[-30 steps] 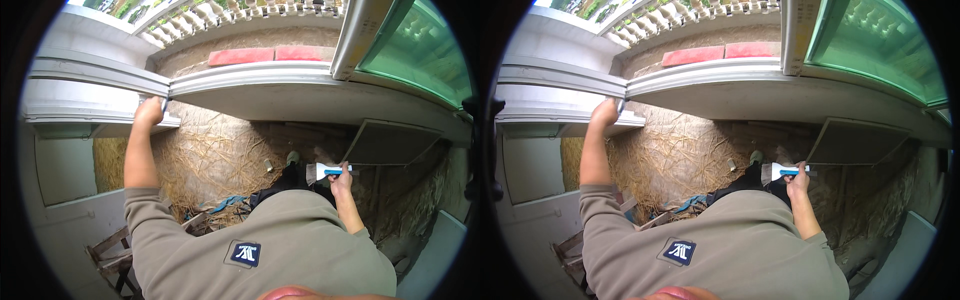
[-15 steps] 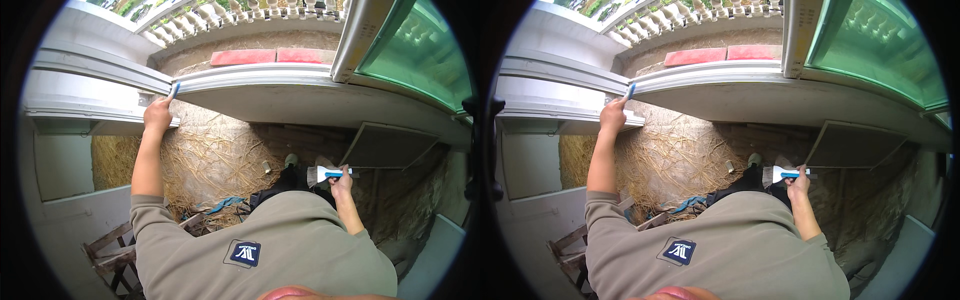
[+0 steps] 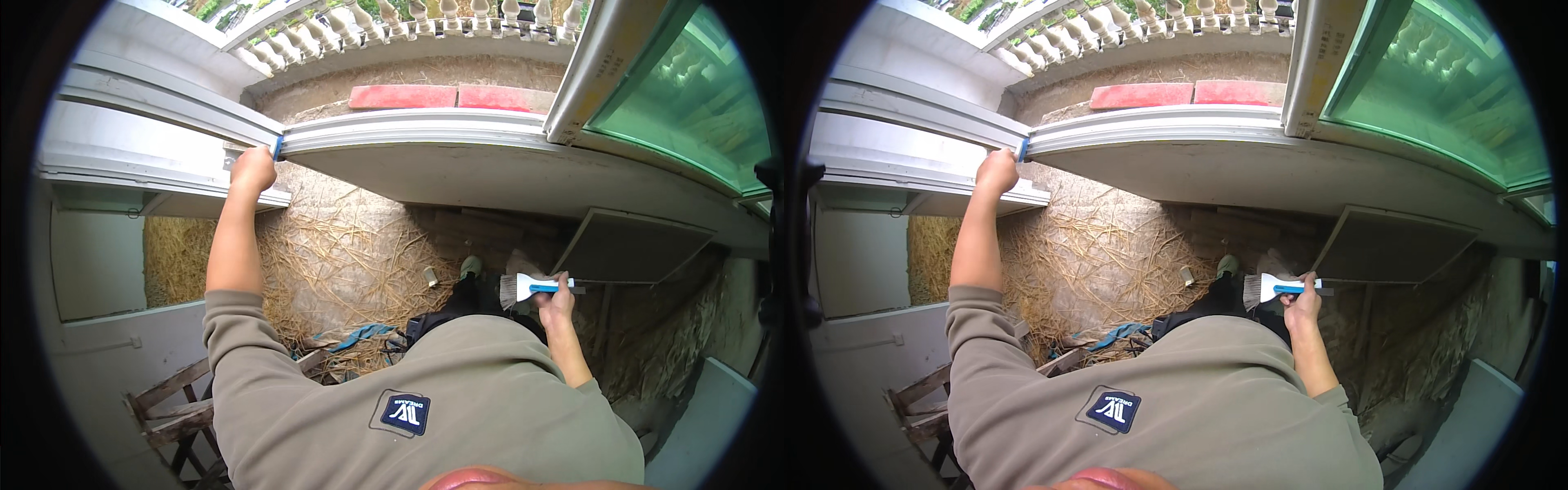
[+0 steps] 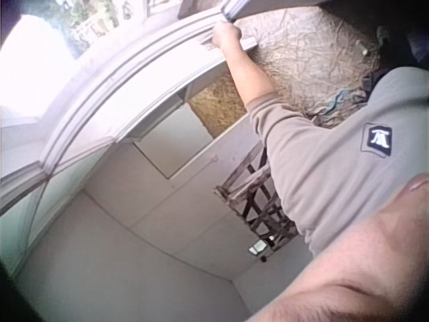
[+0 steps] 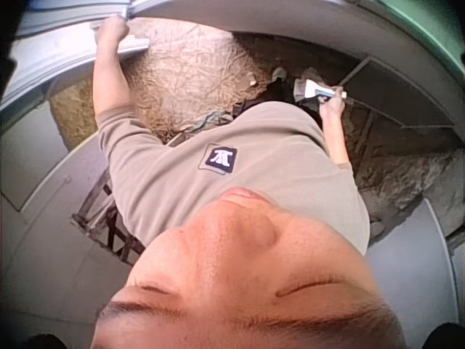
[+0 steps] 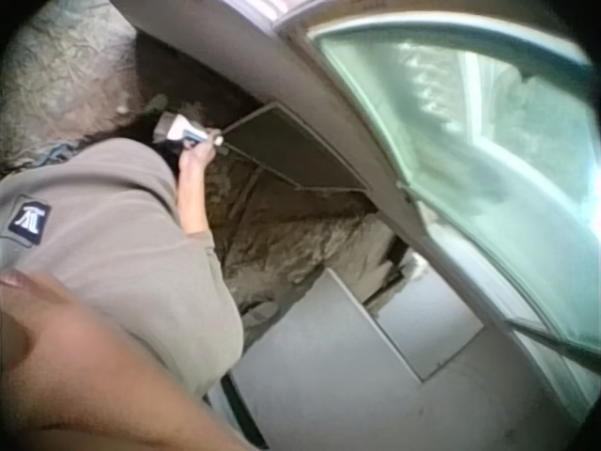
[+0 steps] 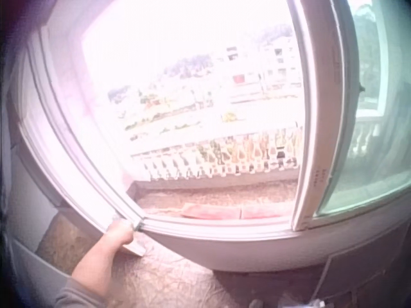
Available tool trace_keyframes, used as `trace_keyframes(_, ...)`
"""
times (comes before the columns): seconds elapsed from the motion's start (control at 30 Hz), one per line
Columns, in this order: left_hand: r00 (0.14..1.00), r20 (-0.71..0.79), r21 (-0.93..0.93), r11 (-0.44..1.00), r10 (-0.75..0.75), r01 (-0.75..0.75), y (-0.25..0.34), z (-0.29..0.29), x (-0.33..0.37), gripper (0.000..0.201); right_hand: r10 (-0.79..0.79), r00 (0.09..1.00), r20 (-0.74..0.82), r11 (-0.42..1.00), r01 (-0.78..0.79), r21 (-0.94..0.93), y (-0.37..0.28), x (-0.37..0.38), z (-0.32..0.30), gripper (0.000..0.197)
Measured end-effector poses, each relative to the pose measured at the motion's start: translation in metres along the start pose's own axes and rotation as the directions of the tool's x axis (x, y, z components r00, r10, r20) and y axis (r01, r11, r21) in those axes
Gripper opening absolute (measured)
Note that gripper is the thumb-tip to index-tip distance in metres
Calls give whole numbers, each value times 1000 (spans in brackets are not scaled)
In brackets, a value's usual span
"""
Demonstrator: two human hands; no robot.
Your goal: The person cleans the upper window frame and sills using a cloth and a small brush. They wipe along the frame edges and brush the grooves, then wipe again to remove loosened debris.
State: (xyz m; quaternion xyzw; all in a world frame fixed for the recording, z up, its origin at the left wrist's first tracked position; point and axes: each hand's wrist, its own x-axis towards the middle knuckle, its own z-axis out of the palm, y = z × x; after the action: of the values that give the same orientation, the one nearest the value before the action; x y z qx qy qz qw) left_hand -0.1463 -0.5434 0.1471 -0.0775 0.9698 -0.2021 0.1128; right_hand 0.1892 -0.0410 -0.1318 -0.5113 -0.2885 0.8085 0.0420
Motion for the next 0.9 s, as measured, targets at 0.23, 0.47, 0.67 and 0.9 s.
trace_keyframes(0.23,986,-102,20,992,129,-127,22,-12,4,23,-19,1000,-15,1000,20,20,2,1,2,33)
trace_keyframes(0.47,997,47,175,982,61,-69,21,-26,17,27,49,998,-29,998,-48,36,2,1,-6,33)
trace_keyframes(0.67,997,77,135,990,20,-30,37,-28,31,27,25,1000,6,999,-25,36,4,4,-5,32)
trace_keyframes(0.9,981,25,72,978,193,-195,60,-73,-44,27,21,1000,-2,996,-21,92,5,3,-7,34)
